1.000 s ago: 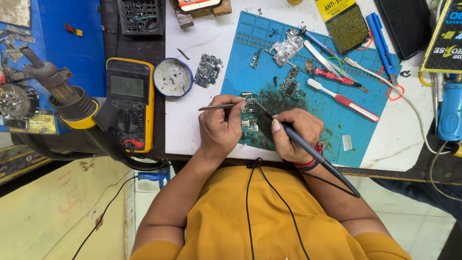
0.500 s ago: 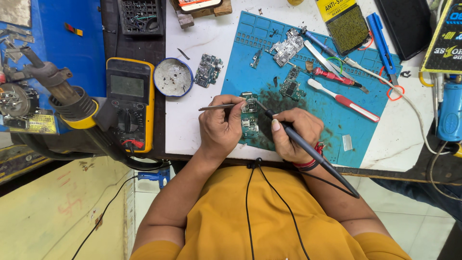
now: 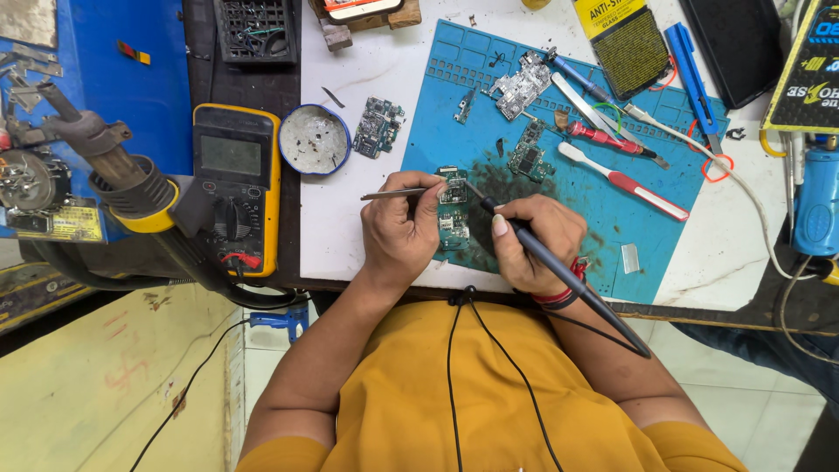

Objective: The person solders components on a green circuit board at a repair workbench, holding the board with tweezers while applying a soldering iron. They then use a hot air gun to heat the board, dip the iron in flux, and continue soldering and repositioning the board.

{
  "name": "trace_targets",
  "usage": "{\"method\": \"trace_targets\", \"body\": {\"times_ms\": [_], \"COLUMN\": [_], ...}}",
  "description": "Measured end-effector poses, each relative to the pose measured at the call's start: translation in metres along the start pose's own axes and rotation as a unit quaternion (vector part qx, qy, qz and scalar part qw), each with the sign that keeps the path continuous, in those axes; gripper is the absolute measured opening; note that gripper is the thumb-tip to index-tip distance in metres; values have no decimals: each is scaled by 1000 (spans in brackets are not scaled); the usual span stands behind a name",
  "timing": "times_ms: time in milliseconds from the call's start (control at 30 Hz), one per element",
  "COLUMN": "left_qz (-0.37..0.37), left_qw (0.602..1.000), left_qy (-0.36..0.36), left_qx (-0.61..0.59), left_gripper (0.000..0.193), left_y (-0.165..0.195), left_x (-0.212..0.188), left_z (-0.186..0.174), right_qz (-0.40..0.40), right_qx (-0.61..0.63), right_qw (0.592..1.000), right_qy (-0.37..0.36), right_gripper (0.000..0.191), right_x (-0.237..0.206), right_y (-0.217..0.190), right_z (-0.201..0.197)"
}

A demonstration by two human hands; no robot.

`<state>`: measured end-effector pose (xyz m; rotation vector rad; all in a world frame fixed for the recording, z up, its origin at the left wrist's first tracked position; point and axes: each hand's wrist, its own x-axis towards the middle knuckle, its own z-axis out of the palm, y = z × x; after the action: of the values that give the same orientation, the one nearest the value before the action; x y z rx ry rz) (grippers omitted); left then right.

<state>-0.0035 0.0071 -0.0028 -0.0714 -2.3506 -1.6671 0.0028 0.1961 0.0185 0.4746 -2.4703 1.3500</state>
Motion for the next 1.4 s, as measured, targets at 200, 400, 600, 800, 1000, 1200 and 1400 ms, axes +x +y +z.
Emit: {"method": "trace_targets", "body": {"times_ms": [200,400,600,800,1000,1200,1400], "left_qz": [9,-5,-10,-6,-8,-7,-13], "left_qw": [1000,1000,1000,1000,1000,1000,1000], "left_qy": [3,4,-1,1,0,1,2], "left_qx": [6,-3,-9,-3,-5,-3,1], "left_gripper": [9,9,9,8,8,9,9], "left_y": [0,0,0,0,0,0,0], "left_x": [0,0,1,1,1,1,1], "left_z": [0,1,1,1,1,0,1], "right_qz": [4,-3,0,2,-3,-6,-1], "right_qx": [-2,4,3,4,3,4,2], "right_qw": [1000,1000,1000,1000,1000,1000,1000], "right_qy": [0,5,7,2,1,0,0], "right_gripper": [5,6,6,6,6,6,6], "right_x": [0,1,1,1,1,1,1], "right_y": [0,1,1,1,1,2,2], "right_z": [0,0,1,0,1,0,0]}}
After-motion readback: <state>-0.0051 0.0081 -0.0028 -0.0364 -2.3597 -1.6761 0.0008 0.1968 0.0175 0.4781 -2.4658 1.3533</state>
